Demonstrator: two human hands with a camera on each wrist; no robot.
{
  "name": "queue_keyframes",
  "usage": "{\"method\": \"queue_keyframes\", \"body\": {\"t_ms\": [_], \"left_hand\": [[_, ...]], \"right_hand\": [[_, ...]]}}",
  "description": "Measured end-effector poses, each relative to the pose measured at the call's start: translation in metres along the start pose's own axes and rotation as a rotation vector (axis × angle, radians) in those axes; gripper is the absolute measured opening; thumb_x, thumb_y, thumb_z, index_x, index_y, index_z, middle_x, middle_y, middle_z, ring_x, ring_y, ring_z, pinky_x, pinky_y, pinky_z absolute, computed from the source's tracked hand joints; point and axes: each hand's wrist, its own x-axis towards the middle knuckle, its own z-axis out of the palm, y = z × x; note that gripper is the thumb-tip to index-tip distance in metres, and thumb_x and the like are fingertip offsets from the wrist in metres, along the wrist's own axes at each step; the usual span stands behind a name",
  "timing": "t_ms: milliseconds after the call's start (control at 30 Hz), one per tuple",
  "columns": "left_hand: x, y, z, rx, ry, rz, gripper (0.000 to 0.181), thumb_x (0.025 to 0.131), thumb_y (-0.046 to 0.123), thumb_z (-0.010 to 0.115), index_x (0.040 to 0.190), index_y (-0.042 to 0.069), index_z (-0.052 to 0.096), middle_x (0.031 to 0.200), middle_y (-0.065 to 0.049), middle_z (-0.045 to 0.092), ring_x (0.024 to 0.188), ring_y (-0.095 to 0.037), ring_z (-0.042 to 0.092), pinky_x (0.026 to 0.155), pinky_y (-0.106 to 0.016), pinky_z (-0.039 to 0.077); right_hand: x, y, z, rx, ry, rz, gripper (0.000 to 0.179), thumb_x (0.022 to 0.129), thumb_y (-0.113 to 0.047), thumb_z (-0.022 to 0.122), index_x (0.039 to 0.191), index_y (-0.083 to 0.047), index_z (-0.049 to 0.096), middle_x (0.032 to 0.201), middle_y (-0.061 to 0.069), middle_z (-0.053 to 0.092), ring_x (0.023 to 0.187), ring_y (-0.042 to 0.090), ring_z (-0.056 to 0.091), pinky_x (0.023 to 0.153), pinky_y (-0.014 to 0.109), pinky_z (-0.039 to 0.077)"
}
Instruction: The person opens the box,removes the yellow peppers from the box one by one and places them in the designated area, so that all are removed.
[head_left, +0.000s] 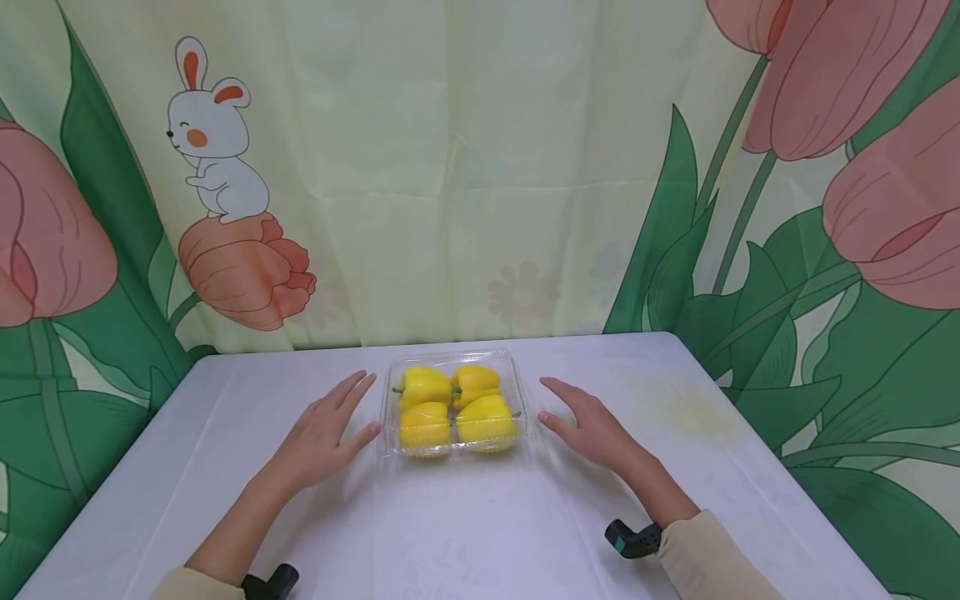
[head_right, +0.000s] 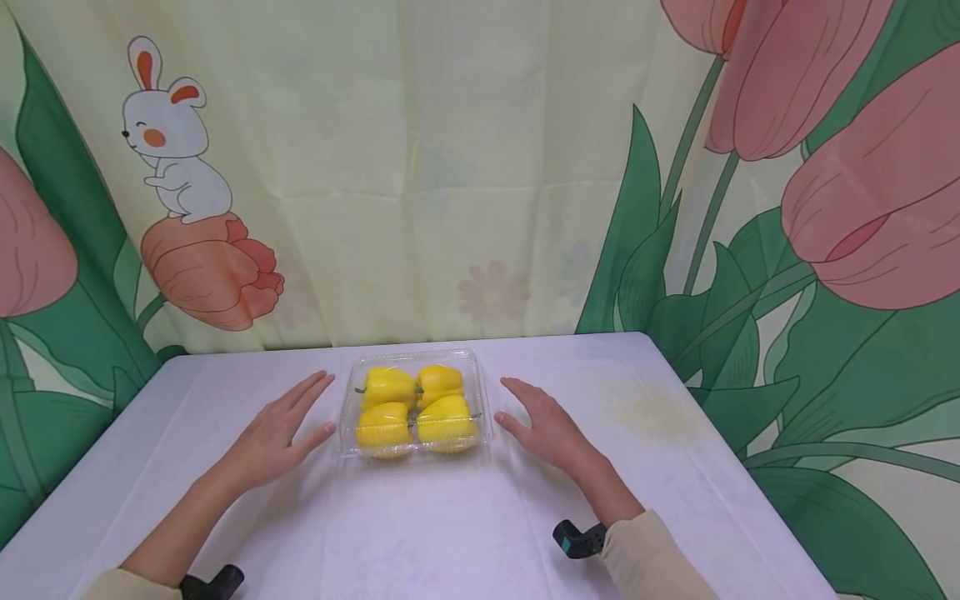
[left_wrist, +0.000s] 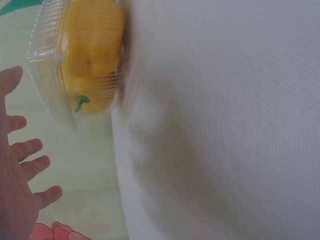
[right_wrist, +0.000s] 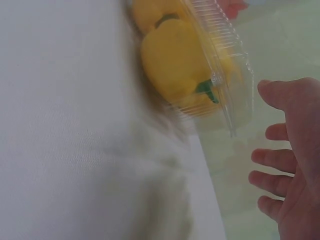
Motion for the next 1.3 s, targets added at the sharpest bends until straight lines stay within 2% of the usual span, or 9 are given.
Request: {"method": "queue_keyframes", "body": {"t_ms": [200,333,567,867,1300], "left_hand": [[0.002,0.002,-0.001,-0.010,-0.012,0.002,0.074,0.091,0.046,0.059,0.153,0.021,0.026,0.157,-0.010,0.030,0.138,-0.034,0.039,0.105,-0.062,0.040],[0.003,0.004,-0.001,-0.027,-0.024,-0.009,0.074,0.092,0.046,0.059,0.153,0.021,0.026,0.158,-0.010,0.029,0.138,-0.035,0.039,0.104,-0.062,0.040],[0.004,0.006,-0.001,-0.068,-0.043,-0.027,0.074,0.092,0.048,0.058,0.153,0.020,0.026,0.159,-0.010,0.027,0.140,-0.035,0.037,0.105,-0.062,0.039],[0.005,0.012,0.000,-0.128,-0.083,-0.042,0.075,0.092,0.050,0.057,0.154,0.023,0.024,0.160,-0.009,0.025,0.143,-0.036,0.033,0.105,-0.064,0.039],[0.003,0.018,0.002,-0.156,-0.112,-0.052,0.076,0.092,0.051,0.056,0.154,0.024,0.022,0.160,-0.009,0.026,0.143,-0.036,0.034,0.106,-0.063,0.038]], "right_hand": [[0.000,0.000,0.001,0.012,0.009,-0.030,0.065,0.094,-0.049,0.056,0.150,-0.022,0.035,0.154,0.007,0.039,0.142,0.032,0.036,0.113,0.056,0.034],[0.001,0.000,0.002,0.022,-0.001,-0.019,0.065,0.094,-0.048,0.056,0.150,-0.023,0.035,0.154,0.006,0.039,0.142,0.032,0.036,0.113,0.056,0.034],[0.001,-0.003,0.006,0.059,0.001,-0.024,0.061,0.095,-0.038,0.059,0.149,-0.020,0.037,0.154,0.007,0.040,0.142,0.032,0.036,0.114,0.056,0.033],[0.001,-0.004,0.012,0.062,-0.004,-0.015,0.060,0.095,-0.038,0.059,0.149,-0.021,0.038,0.153,0.006,0.041,0.142,0.031,0.037,0.113,0.055,0.035],[0.000,-0.006,0.018,0.088,-0.027,0.041,0.062,0.094,-0.045,0.057,0.149,-0.023,0.037,0.153,0.004,0.041,0.143,0.030,0.037,0.113,0.055,0.035]]}}
